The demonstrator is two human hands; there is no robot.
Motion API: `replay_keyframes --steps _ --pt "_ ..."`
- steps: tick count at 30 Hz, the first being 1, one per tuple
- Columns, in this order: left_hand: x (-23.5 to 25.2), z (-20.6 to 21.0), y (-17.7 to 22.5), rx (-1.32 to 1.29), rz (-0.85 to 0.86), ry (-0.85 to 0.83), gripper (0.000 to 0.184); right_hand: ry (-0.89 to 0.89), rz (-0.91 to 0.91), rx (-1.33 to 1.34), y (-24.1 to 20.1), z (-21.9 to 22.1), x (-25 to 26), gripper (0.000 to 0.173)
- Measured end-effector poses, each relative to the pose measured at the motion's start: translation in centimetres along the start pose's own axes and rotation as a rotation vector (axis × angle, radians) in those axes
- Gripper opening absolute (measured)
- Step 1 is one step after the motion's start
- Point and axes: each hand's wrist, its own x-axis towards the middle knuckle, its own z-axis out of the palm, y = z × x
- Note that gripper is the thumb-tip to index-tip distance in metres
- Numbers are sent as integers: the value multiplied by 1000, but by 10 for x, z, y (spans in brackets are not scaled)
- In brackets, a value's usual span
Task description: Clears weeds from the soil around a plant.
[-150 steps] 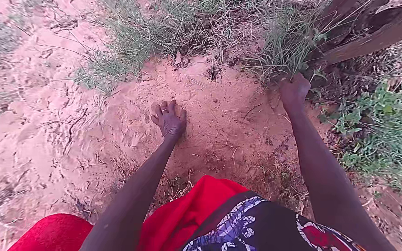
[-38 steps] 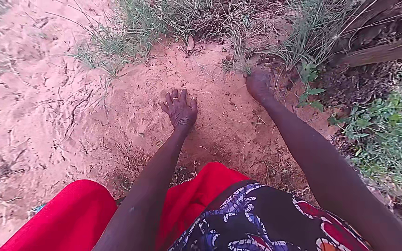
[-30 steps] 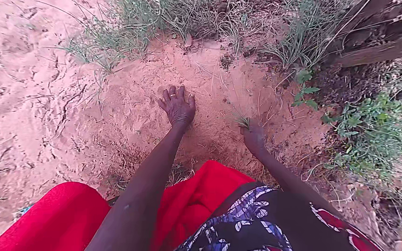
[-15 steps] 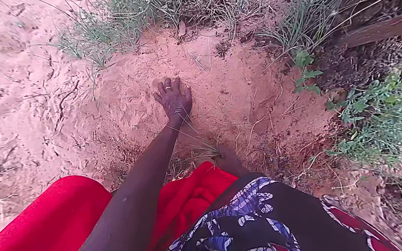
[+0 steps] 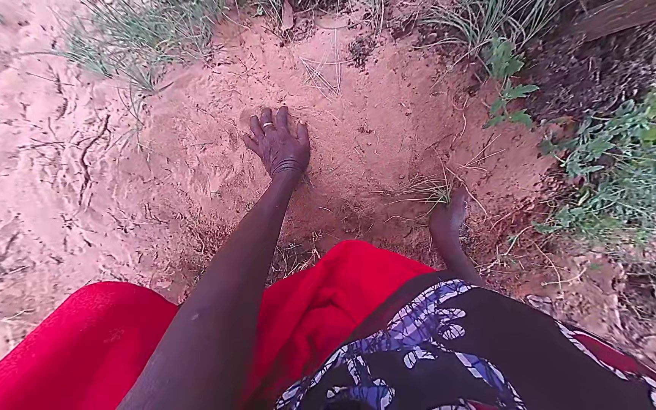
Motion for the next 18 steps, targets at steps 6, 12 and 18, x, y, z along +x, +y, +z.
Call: replay_keyframes --steps 6,12,18 --pt "-1 2 -2 16 10 32 58 161 -53 264 -45 -10 56 51" --pt "1 5 -3 30 8 33 59 168 -314 351 -79 4 57 33" --pt "2 6 -3 38 20 46 57 15 -277 1166 -68 16 71 23"
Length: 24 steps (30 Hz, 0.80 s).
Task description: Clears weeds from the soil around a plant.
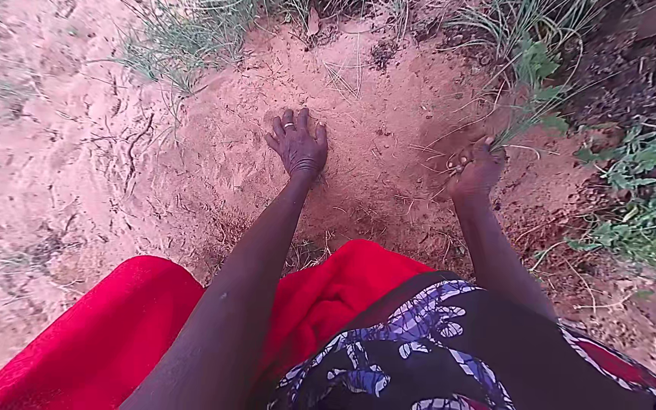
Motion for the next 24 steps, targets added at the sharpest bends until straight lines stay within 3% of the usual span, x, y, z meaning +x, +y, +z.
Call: replay_keyframes --steps 4,8,11,13,14,15,19,22,24 --pt "0 -3 1 2 -1 -5 57 123 210 38 -15 -43 -15 30" --pt "0 -4 2 -3 -8 -25 58 133 399 -98 -21 -84 -94 34" --pt "0 -6 4 -14 -12 -26 58 60 420 -620 -24 -121 -153 19" --pt "-1 -6 4 -19 -14 -26 58 9 334 -919 -24 -137 -178 26" --pt "-1 -6 4 -15 -18 -30 58 -75 565 -1003 -50 -126 -175 26" --pt "-1 -6 3 -12 -21 -33 58 -63 645 -999 -56 -117 -173 23" --pt "-1 -6 5 -17 -16 -22 57 -104 356 -786 -23 -87 -145 19" --pt "-1 -4 2 -17 -16 -22 58 -293 230 -940 -9 -31 -111 38" --pt "0 -3 1 -22 -12 -18 57 -420 107 -1015 -2 3 -97 30"
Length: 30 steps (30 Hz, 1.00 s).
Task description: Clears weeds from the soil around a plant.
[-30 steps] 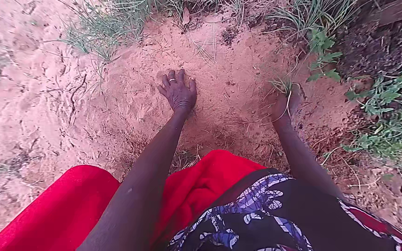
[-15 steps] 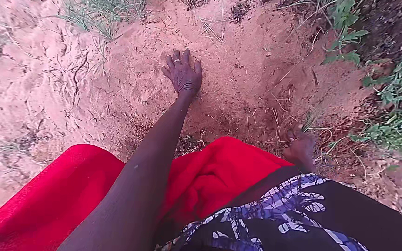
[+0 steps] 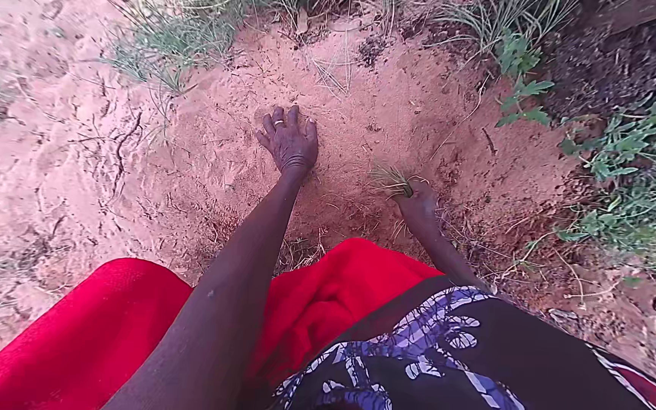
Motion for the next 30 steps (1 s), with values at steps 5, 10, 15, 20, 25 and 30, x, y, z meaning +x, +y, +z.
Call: replay_keyframes --steps 5,10,15,20,25,30 --pt "1 3 -1 -13 18 29 58 -123 -199 -113 -22 23 16 30" --pt "-2 4 -3 -12 37 36 58 -12 -374 -176 -11 36 -1 37" --pt "-2 2 -2 -26 16 12 56 19 -207 445 9 40 -7 28" --pt "-2 2 -3 -36 22 16 57 49 280 792 22 50 -51 13" --pt "-1 2 -3 -20 21 7 58 230 399 795 42 -4 -93 19" --pt "-2 0 0 -28 23 -4 59 448 295 -24 90 -110 -105 36"
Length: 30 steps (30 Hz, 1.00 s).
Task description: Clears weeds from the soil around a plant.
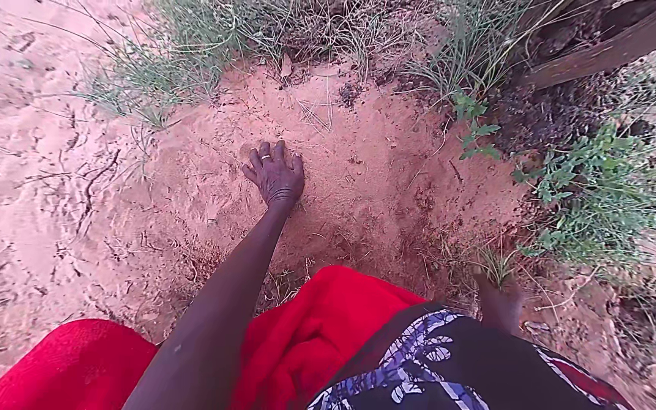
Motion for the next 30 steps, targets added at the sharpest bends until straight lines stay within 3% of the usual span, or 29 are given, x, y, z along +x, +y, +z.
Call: replay_keyframes --steps 1,3,5,9,11,14,17,22,26,28,30 --pt "-1 0 0 3 -1 -2 58 12 -122 -64 -6 -5 11 38" --pt "-1 1 -1 6 -6 -4 57 29 -403 -91 -28 7 40 23" --pt "1 4 -3 -8 2 13 57 -31 -564 -122 -70 35 71 30" --pt "1 9 -7 -12 17 35 56 -243 -486 -270 -153 90 127 48" --pt "4 9 -8 5 10 25 57 -139 -414 -245 -177 98 150 51" --pt "2 7 -6 12 -1 2 57 91 -368 -96 -179 86 173 52" --pt "3 5 -5 17 -16 -1 56 179 -335 -149 -178 82 197 69" --pt "1 6 -4 21 -23 29 55 107 -514 -550 -201 101 217 48" --pt "2 7 -5 16 -14 40 56 134 -811 -275 -191 108 224 33" --pt "2 8 -7 16 -15 44 56 125 -781 -112 -188 107 219 32" --pt "2 9 -7 17 -10 44 55 132 -606 129 -184 108 209 36"
